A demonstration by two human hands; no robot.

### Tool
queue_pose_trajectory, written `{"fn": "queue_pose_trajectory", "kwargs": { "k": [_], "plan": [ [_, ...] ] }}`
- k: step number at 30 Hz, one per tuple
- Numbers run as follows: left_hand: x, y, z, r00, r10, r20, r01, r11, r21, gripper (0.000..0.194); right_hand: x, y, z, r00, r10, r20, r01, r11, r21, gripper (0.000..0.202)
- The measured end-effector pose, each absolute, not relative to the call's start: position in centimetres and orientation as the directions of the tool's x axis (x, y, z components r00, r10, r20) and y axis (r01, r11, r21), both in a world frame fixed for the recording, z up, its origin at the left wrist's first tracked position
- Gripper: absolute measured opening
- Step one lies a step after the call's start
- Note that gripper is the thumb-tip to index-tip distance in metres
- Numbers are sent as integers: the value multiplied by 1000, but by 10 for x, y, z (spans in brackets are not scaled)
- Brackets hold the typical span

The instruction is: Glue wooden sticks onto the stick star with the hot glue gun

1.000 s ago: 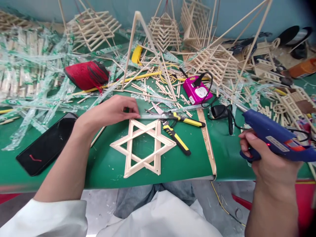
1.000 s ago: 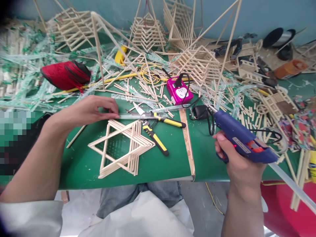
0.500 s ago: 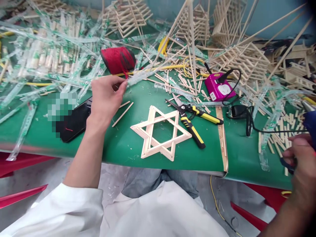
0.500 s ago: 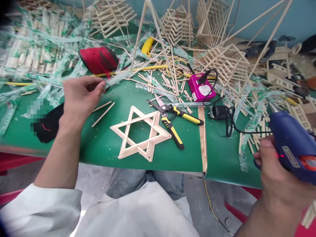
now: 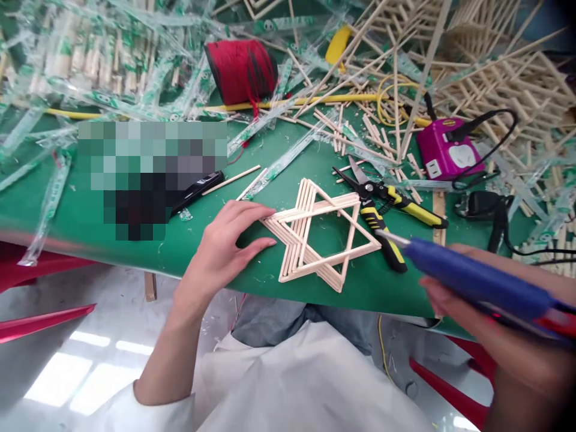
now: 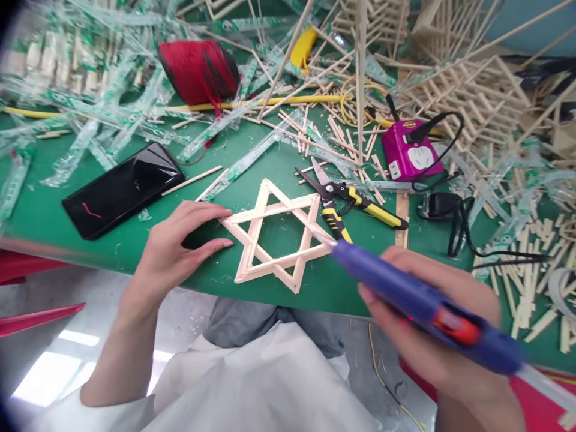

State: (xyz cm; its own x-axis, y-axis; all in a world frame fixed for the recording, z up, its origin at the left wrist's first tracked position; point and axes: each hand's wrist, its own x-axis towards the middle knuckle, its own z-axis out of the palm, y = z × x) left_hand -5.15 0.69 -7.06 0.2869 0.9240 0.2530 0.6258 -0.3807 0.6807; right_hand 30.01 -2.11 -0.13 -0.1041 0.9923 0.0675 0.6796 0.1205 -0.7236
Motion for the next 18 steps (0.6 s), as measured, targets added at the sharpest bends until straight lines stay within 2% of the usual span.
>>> {"fn": "queue_pose_trajectory", "kwargs": {
  "k": [1, 2, 4, 9, 14, 18],
  "plan": [
    [-50, 9, -73, 295, 919, 261, 632, -393, 668, 34, 283, -15, 3, -244, 966, 88, 635, 227, -739, 17],
    [-50, 12, -74, 304, 911, 279, 633, -411, 656, 33, 269, -9, 7, -330, 943, 51, 615, 255, -746, 15],
    [-49, 19, -75, 323, 897, 302, 627, -442, 641, 27, 251, 1, 11, -402, 915, 35, 594, 290, -750, 15],
    [-49, 29, -74, 374, 877, 302, 606, -477, 637, 22, 238, 9, 7, -398, 917, -14, 536, 220, -815, 21],
    [-52, 34, -75, 412, 848, 334, 587, -528, 614, 13, 235, 6, 4, -370, 920, -127, 525, 94, -846, 14],
    [-58, 38, -71, 309, 878, 367, 673, -474, 568, 9, 239, 0, 2, -277, 957, -91, 542, 78, -837, 11]
  ]
}}
